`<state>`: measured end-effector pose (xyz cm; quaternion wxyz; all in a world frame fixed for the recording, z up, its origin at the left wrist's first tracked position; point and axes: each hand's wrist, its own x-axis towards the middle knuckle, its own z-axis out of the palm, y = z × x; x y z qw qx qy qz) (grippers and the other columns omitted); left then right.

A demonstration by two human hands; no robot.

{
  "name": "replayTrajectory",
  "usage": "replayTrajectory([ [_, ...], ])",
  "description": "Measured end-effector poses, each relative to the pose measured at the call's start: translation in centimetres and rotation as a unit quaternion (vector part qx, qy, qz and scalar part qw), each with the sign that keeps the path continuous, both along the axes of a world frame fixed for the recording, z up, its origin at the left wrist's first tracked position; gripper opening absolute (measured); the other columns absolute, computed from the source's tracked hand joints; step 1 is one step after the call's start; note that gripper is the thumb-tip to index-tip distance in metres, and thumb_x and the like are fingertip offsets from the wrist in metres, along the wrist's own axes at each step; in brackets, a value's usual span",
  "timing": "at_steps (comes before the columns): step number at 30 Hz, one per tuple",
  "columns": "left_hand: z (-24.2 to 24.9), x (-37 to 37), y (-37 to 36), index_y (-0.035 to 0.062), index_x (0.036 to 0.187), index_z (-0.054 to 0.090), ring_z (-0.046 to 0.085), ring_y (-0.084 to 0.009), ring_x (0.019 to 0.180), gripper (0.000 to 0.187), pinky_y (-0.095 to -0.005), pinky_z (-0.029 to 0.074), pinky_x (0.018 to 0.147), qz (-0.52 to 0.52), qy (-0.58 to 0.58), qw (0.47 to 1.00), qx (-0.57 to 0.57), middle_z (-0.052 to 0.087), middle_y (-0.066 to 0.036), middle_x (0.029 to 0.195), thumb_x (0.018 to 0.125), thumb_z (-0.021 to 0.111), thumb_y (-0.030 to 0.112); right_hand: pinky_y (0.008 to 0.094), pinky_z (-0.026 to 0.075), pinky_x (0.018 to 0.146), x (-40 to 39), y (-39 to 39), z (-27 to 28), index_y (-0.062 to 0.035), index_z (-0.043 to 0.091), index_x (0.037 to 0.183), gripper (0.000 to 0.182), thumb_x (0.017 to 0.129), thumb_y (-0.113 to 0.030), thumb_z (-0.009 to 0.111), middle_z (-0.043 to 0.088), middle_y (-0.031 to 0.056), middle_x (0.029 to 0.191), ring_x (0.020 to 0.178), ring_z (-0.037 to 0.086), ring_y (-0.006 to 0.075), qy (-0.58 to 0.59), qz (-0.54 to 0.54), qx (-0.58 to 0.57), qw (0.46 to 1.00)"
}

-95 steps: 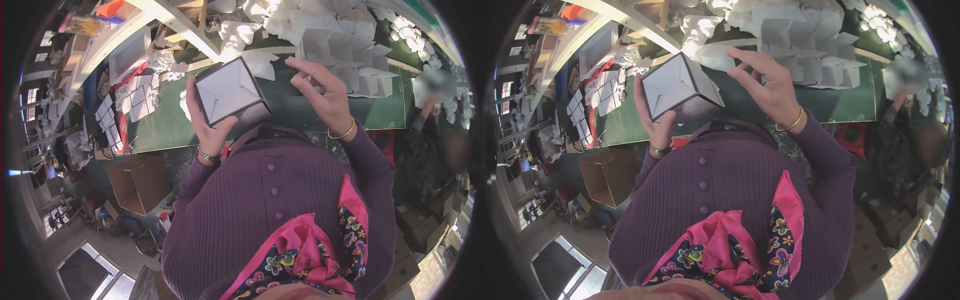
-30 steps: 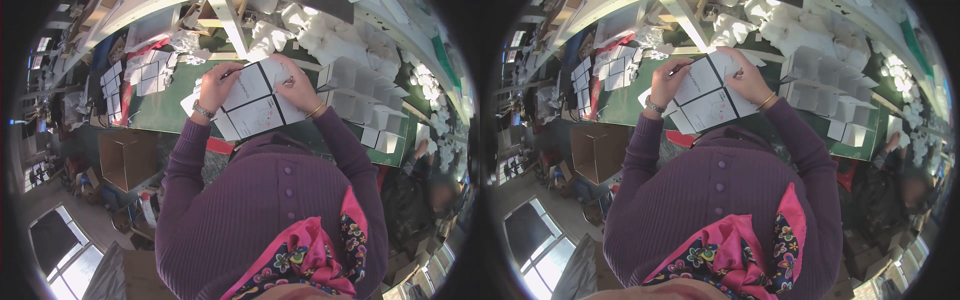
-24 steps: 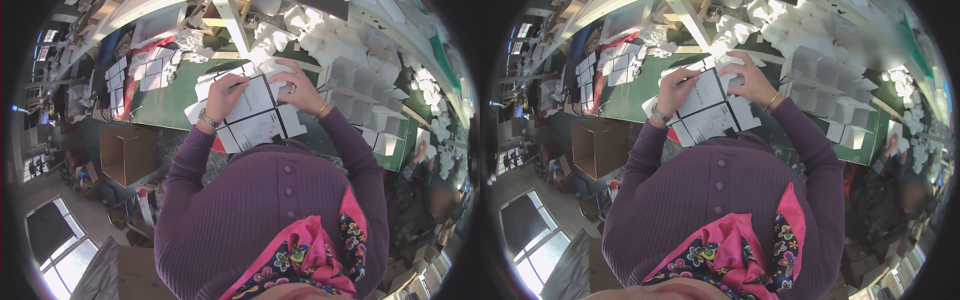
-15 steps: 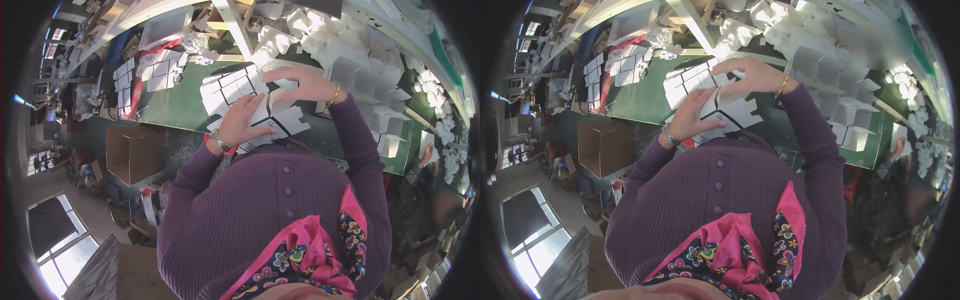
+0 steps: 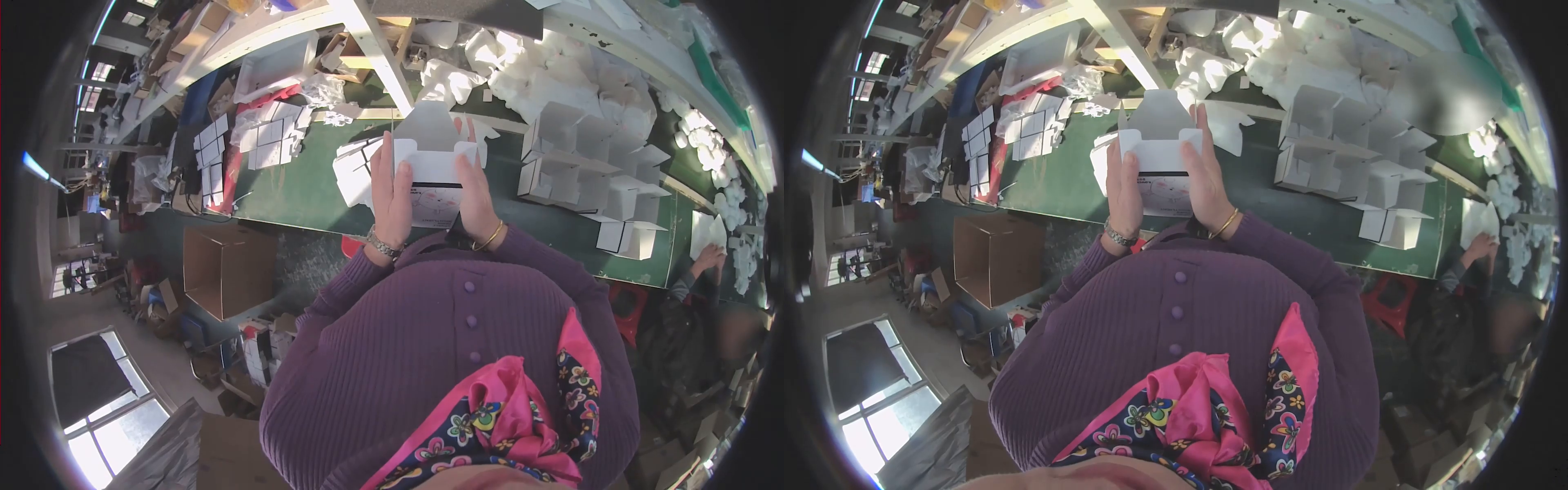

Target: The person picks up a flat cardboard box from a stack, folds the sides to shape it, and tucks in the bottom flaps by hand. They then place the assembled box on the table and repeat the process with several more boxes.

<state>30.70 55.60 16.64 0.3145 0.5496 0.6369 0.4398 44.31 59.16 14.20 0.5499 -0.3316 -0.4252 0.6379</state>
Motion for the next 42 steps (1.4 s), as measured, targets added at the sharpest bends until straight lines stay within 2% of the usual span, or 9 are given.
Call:
replayTrajectory([
  [6,0.8,1.3,0.1,0.0128,0.156,0.029,0.041,-0.0243,0.129,0.067,-0.0414,0.035,0.109,0.056,-0.094,0.993,-0.043,0.04,-0.012,0.138,0.094,0.043,0.032,0.0321,0.049,0.089,-0.2,0.0,1.3,-0.0164,0.039,0.148,0.052,0.097,-0.014,0.048,0.055,0.0091,0.132,0.106,0.059,0.019,-0.003,-0.071,-0.045,0.996],
  [12,1.8,1.6,1.1,0.0069,0.092,0.06,0.037,-0.0196,0.081,0.025,-0.033,0.031,0.072,0.25,-0.254,0.933,-0.056,0.048,-0.001,0.087,0.073,0.048,0.018,0.0445,0.028,0.116,0.8,0.0,1.4,-0.0016,0.034,0.148,0.068,0.096,-0.038,0.058,0.028,0.0212,0.158,0.145,0.027,0.0325,-0.112,-0.051,0.259,0.958],
  [17,3.1,0.7,0.4,0.0104,0.141,0.044,0.045,-0.0226,0.123,0.07,-0.0388,0.039,0.102,-0.009,-0.158,0.984,0.077,0.046,-0.008,0.136,0.081,0.068,0.036,0.0452,0.041,0.097,1.4,0.4,1.8,-0.0115,0.067,0.104,0.044,0.099,-0.047,0.041,0.043,0.0209,0.14,0.121,0.048,0.0317,-0.167,-0.13,0.305,0.929],
  [21,2.3,-0.9,0.2,0.0178,0.135,0.056,0.035,-0.0337,0.134,0.079,-0.0484,0.04,0.106,-0.187,0.03,0.959,0.212,0.032,-0.015,0.141,0.07,0.088,0.047,0.0419,0.042,0.096,2.9,-0.9,3.1,-0.0085,0.07,0.084,0.065,0.105,-0.046,0.021,0.048,0.0151,0.136,0.12,0.05,0.0255,-0.155,-0.124,0.216,0.956],
  [24,2.8,-1.9,0.1,0.0251,0.126,0.063,0.035,-0.04,0.13,0.066,-0.052,0.04,0.104,-0.262,0.068,0.929,0.253,0.03,-0.019,0.141,0.069,0.089,0.047,0.0292,0.04,0.079,4.4,-1.0,7.7,-0.0064,0.069,0.089,0.039,0.102,-0.026,0.038,0.049,0.0048,0.108,0.097,0.05,0.0144,-0.089,-0.112,-0.008,0.99],
  [27,3.4,-2.0,0.2,0.0253,0.118,0.068,0.037,-0.039,0.129,0.057,-0.0512,0.038,0.104,-0.307,0.065,0.91,0.27,0.034,-0.02,0.14,0.071,0.087,0.051,0.0204,0.036,0.077,7.8,0.6,11.2,-0.0144,0.061,0.124,0.036,0.098,-0.037,0.05,0.059,0.0007,0.105,0.088,0.052,0.0091,-0.174,0.094,-0.046,0.979],
  [30,3.9,-1.5,0.6,0.022,0.107,0.065,0.044,-0.0385,0.123,0.047,-0.0515,0.039,0.099,-0.326,0.099,0.895,0.288,0.041,-0.022,0.14,0.075,0.083,0.051,0.0241,0.042,0.084,10.1,1.2,11.8,-0.0177,0.06,0.136,0.047,0.091,-0.029,0.067,0.056,0.0022,0.127,0.11,0.051,0.0126,-0.303,0.279,0.018,0.911],
  [35,3.1,-0.3,1.0,0.0185,0.142,0.04,0.047,-0.0351,0.13,0.101,-0.048,0.036,0.105,-0.351,-0.004,0.896,0.272,0.046,-0.019,0.145,0.062,0.093,0.049,0.0278,0.042,0.083,10.6,-0.5,9.2,-0.0183,0.059,0.138,0.053,0.089,-0.027,0.075,0.064,-0.0006,0.124,0.097,0.049,0.0156,-0.397,0.195,0.186,0.877],
  [42,3.3,-0.2,0.1,0.0093,0.149,0.036,0.045,-0.0349,0.136,0.112,-0.0473,0.036,0.109,-0.347,-0.035,0.927,0.139,0.043,-0.018,0.15,0.062,0.092,0.05,0.0308,0.043,0.088,9.8,-1.7,7.2,-0.0173,0.06,0.137,0.051,0.089,-0.023,0.074,0.067,-0.0008,0.11,0.098,0.051,0.0169,-0.425,0.135,0.155,0.882],
])
